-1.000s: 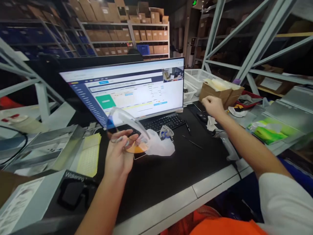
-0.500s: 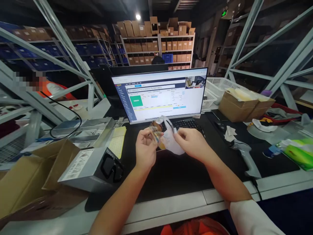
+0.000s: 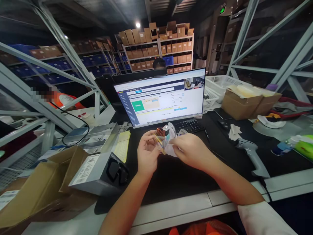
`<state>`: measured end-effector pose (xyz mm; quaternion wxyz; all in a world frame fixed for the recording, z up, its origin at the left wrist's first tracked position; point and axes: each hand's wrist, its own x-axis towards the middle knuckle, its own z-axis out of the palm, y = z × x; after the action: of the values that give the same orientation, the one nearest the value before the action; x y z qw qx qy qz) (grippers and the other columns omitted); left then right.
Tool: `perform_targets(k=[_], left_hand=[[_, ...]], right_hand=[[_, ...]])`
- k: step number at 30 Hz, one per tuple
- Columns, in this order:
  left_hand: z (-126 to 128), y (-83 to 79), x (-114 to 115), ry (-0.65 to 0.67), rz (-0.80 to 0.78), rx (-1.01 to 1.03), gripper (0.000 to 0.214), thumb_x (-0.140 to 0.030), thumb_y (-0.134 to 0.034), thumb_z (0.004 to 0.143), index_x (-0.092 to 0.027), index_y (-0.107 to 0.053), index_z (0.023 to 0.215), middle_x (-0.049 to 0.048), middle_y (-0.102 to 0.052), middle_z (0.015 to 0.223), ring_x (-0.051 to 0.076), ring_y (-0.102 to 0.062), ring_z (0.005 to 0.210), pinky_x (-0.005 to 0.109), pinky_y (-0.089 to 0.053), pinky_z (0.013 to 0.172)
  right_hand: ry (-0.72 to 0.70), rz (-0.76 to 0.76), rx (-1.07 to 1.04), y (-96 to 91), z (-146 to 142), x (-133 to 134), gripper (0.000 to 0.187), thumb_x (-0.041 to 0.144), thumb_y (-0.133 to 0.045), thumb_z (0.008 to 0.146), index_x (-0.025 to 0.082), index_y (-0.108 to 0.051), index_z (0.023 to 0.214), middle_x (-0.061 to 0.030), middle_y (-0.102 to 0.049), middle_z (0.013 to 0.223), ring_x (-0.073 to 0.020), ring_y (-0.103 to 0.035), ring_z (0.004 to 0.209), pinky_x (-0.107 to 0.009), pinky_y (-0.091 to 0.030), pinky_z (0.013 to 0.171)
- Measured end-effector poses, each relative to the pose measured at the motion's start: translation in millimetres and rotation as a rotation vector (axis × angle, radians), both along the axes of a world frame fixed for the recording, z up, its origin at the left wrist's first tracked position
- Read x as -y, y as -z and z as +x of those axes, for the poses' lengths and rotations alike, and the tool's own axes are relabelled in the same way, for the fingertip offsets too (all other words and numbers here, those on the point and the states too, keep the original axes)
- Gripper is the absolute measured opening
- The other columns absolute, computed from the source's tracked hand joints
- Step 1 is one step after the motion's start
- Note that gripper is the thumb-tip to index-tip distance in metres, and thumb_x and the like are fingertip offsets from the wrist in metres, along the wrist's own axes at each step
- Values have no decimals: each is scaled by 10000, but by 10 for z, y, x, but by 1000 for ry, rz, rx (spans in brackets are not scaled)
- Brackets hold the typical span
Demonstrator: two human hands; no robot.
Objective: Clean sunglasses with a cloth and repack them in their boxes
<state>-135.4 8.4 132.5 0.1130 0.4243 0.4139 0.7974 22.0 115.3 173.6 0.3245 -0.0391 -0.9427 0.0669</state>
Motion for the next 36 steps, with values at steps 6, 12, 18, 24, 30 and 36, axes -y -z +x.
perform_targets(k=[6,12,18,24,30,36], left_hand=[[7,-37,39,-3,-26,50,389,-192,-892,678,-240,-608,938,6,-605,1207,147,-727,895,285,-602,818],[5,1,-12,-56,-43,-56,343,-165,-877,687,-214,-620,909,33,-616,1218,146,-711,941,267,-593,829],[-17,45,-62,13,-53,2,341,-219,-883,691,-218,-629,919,41,-623,1200,178,-706,1002,287,-592,847],[2,32,-34,38,-76,4,329,-199,-877,696,-225,-644,927,29,-577,1273,184,-708,1029,338,-582,938],[16,8,-2,40,-108,1,337,-220,-874,703,-220,-616,919,39,-567,1296,193,-737,949,349,-613,859],[1,18,-9,8,-66,15,379,-195,-896,668,-220,-611,917,36,-576,1270,202,-721,1006,362,-605,902]], right_hand=[[86,89,129,77,-65,-37,180,188,-525,966,167,-668,859,-48,-697,739,-178,-623,682,-319,-277,617],[-131,77,-61,15,-14,39,244,221,-460,1017,179,-676,911,-51,-728,806,-181,-654,771,-309,-354,699],[56,82,107,20,35,-18,291,202,-503,986,213,-649,1238,-39,-753,816,-168,-653,676,-308,-292,605],[108,88,195,84,-9,-40,209,161,-516,958,192,-675,1090,-54,-755,842,-178,-672,716,-310,-273,599],[134,78,286,90,-59,-59,150,157,-526,948,168,-674,921,-67,-740,801,-199,-684,725,-307,-289,600],[112,55,274,81,-69,-51,180,204,-517,973,173,-681,1040,-79,-758,855,-206,-700,770,-300,-327,618]])
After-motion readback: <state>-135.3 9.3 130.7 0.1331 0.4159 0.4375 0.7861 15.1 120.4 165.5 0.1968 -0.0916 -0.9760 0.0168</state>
